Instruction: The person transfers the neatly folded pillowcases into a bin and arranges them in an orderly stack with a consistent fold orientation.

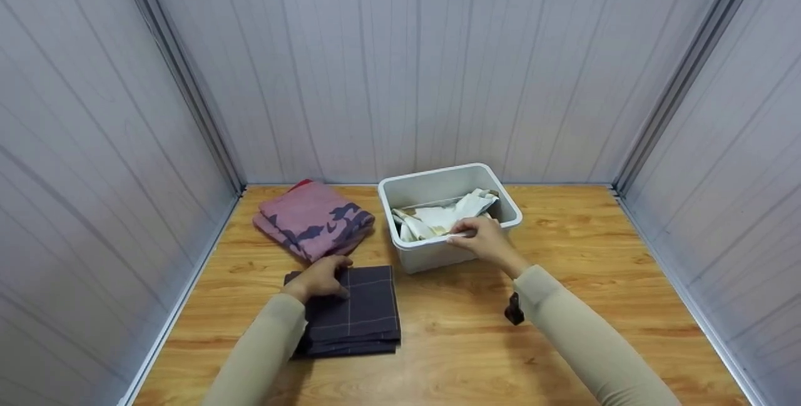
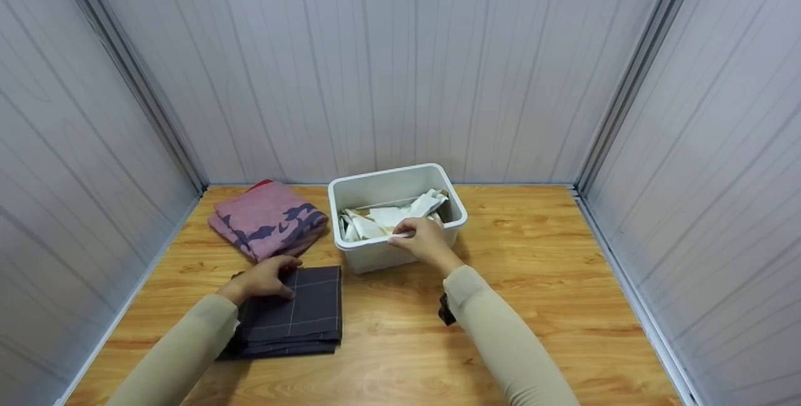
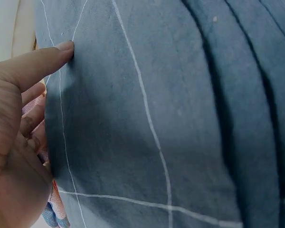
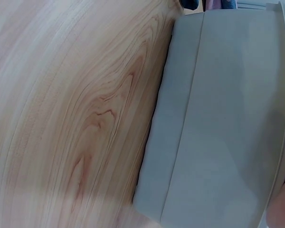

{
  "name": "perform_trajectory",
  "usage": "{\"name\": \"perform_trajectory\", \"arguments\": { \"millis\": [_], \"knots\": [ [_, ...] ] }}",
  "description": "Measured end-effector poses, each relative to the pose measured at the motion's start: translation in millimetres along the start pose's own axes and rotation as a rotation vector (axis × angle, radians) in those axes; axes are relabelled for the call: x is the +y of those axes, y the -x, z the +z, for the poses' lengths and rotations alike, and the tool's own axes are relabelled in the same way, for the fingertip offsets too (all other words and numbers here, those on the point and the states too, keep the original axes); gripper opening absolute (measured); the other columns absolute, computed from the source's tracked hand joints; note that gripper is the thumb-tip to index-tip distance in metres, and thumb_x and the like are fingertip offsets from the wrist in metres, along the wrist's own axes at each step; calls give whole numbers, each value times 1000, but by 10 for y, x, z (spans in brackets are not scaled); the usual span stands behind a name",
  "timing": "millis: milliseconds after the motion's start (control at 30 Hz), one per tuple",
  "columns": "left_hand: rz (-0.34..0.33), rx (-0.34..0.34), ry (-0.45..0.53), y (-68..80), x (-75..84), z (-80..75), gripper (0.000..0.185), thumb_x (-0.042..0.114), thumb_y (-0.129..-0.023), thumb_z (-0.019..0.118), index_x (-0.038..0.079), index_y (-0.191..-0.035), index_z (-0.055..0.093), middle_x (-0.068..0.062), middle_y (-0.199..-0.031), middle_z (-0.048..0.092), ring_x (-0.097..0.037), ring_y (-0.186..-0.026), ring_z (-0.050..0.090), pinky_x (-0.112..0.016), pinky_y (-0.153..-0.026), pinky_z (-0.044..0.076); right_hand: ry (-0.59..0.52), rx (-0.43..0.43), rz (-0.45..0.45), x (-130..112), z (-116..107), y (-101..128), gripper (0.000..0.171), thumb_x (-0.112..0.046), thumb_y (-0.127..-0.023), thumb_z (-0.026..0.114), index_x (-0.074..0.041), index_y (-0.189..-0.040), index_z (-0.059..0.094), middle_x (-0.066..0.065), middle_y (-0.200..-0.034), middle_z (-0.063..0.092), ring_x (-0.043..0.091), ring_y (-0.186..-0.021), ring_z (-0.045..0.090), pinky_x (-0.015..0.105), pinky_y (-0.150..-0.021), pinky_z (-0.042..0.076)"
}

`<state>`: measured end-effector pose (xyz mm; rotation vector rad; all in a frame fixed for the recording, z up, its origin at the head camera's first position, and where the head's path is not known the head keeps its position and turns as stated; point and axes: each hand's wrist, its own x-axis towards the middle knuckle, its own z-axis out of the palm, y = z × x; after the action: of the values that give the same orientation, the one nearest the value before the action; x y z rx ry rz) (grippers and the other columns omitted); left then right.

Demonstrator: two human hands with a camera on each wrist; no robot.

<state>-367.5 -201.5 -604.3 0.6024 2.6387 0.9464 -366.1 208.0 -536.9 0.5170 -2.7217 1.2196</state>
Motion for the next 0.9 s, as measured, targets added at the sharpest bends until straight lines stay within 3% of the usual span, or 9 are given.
{"name": "perform_trajectory", "arguments": {
  "millis": [233, 300, 467, 633, 900],
  "knots": [
    [-82, -10, -46, 2, 83, -44, 70, 11, -77, 96, -2, -140, 67, -20, -140, 69, -38, -133, 61, -55, -120, 46, 8, 2, -1, 11, 20, 6, 15, -22, -90, 89, -11, -98, 83, 3, -99, 82, 19, -96, 68, 41, -100, 43],
    [-73, -16, -68, -15, 89, -62, 64, 11, -77, 96, -1, -135, 70, -19, -135, 71, -37, -127, 64, -55, -116, 49, -1, 3, -5, 14, 25, 17, 14, -22, -90, 89, -10, -97, 83, 4, -99, 82, 20, -98, 69, 41, -100, 45],
    [-12, -23, -69, -159, -191, -33, 47, 16, -77, 94, 9, -121, 77, -9, -115, 73, -27, -105, 66, -50, -100, 56, -35, 2, -19, 15, 33, 28, 15, -20, -90, 89, -8, -96, 82, 6, -99, 82, 19, -96, 72, 33, -89, 54],
    [-10, -25, -16, -312, -500, 23, 35, 17, -79, 93, 20, -111, 78, -1, -108, 71, -23, -98, 63, -49, -92, 55, -35, 6, -12, 32, 35, 23, 15, -19, -90, 89, -8, -97, 82, 6, -99, 82, 20, -97, 71, 31, -89, 53],
    [33, -61, -35, -392, -578, 2, 27, 11, -80, 90, 22, -99, 74, 1, -100, 67, -23, -90, 61, -41, -83, 51, -33, 9, -8, 43, 29, 10, 15, -18, -90, 89, -8, -99, 83, 8, -101, 82, 24, -99, 70, 35, -93, 51]
  ]
}}
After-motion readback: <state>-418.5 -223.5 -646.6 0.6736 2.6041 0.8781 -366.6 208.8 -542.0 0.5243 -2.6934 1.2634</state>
